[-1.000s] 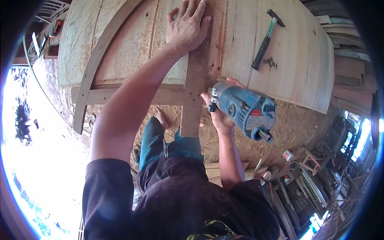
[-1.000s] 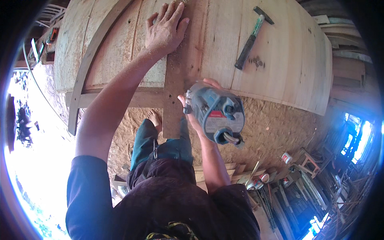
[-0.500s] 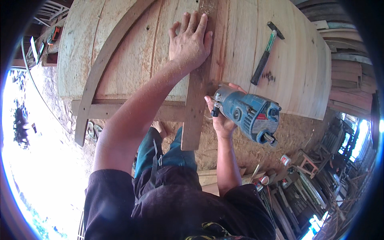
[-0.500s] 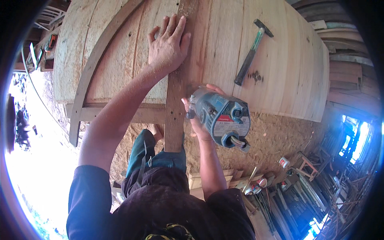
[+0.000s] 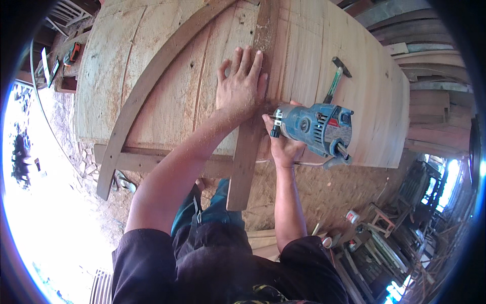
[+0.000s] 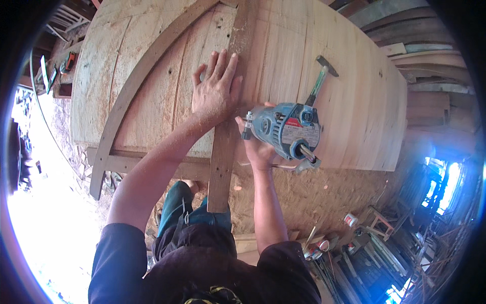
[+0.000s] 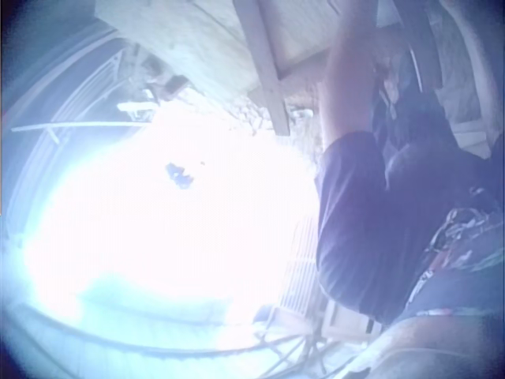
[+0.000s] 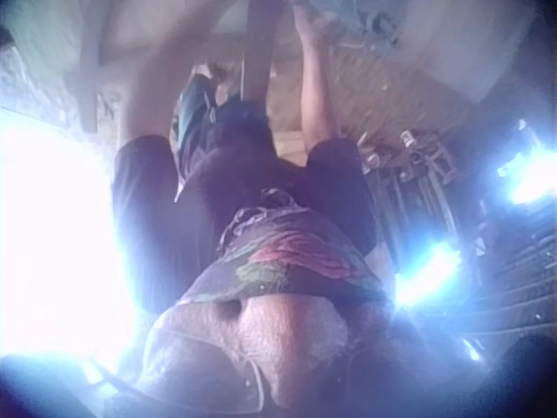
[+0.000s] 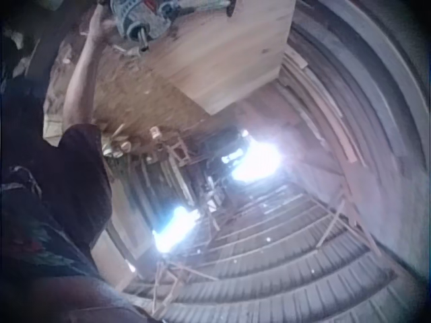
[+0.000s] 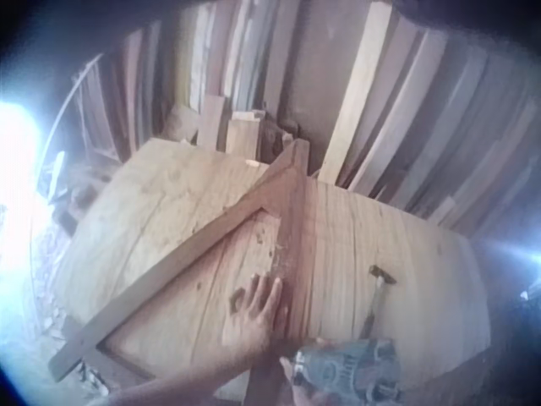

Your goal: The person assembles a wooden frame by positioning planks on a workbench, hammering nails to secure joints, and using a handheld electric router to smooth edges. The person repeatedly adjusts the frame and continues hammering and routing along the edges.

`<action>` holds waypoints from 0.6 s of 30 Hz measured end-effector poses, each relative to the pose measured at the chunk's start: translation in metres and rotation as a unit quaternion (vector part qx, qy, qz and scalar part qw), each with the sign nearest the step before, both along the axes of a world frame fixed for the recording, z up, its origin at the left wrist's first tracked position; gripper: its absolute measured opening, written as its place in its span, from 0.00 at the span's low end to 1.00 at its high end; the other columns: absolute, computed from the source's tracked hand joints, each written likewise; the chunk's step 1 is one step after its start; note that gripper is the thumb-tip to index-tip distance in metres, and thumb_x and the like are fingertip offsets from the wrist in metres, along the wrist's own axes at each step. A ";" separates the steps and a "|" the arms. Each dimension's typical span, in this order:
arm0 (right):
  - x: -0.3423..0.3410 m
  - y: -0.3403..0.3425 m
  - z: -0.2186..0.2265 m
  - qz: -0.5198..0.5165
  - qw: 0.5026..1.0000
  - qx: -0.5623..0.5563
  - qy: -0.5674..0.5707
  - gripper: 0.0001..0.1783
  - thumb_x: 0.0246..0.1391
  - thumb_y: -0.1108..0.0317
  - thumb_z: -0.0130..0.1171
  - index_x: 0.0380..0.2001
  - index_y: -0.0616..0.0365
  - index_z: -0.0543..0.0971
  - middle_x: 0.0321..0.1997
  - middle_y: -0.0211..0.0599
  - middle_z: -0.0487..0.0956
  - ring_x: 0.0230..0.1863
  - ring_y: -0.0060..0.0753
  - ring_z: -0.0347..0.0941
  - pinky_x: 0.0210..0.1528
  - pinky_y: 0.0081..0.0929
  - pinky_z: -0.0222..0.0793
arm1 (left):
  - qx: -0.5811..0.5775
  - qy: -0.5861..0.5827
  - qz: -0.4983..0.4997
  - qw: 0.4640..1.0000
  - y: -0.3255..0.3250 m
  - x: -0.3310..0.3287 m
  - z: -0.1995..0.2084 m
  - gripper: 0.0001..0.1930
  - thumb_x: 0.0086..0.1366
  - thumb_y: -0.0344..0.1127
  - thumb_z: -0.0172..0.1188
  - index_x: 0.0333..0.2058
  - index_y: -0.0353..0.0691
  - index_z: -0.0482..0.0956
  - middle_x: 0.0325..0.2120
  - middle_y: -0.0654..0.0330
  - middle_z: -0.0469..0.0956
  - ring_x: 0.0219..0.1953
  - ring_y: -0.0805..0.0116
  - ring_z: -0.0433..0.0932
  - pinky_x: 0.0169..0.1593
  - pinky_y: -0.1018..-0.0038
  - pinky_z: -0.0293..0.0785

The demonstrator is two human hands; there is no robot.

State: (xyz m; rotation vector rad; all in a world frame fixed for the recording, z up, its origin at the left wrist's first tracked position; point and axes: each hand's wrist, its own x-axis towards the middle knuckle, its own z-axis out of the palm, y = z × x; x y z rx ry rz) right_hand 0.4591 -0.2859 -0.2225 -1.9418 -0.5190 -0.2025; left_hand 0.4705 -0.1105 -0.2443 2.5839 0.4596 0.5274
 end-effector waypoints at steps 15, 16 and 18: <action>0.094 0.058 -0.005 0.022 0.990 0.129 0.047 0.36 0.53 0.80 0.82 0.61 0.67 0.74 0.54 0.36 0.81 0.50 0.27 0.79 0.54 0.29 0.80 | -0.047 0.034 -0.005 0.998 0.004 -0.003 0.011 0.32 0.80 0.47 0.54 0.78 0.44 0.66 0.79 0.47 0.63 0.83 0.53 0.56 0.80 0.47 0.48; 0.104 0.065 -0.004 0.021 0.991 0.127 0.026 0.33 0.53 0.83 0.82 0.59 0.67 0.75 0.52 0.36 0.81 0.47 0.27 0.79 0.52 0.30 0.81 | -0.051 0.034 -0.007 0.998 0.004 -0.003 0.011 0.32 0.80 0.46 0.54 0.78 0.44 0.66 0.79 0.47 0.63 0.83 0.52 0.56 0.80 0.46 0.48; 0.126 0.074 -0.007 0.043 0.989 0.139 0.036 0.32 0.53 0.81 0.82 0.59 0.66 0.76 0.51 0.34 0.82 0.48 0.26 0.79 0.53 0.29 0.80 | -0.061 0.033 -0.007 0.998 0.005 -0.002 0.012 0.32 0.80 0.46 0.54 0.78 0.44 0.66 0.79 0.46 0.62 0.83 0.52 0.56 0.80 0.46 0.48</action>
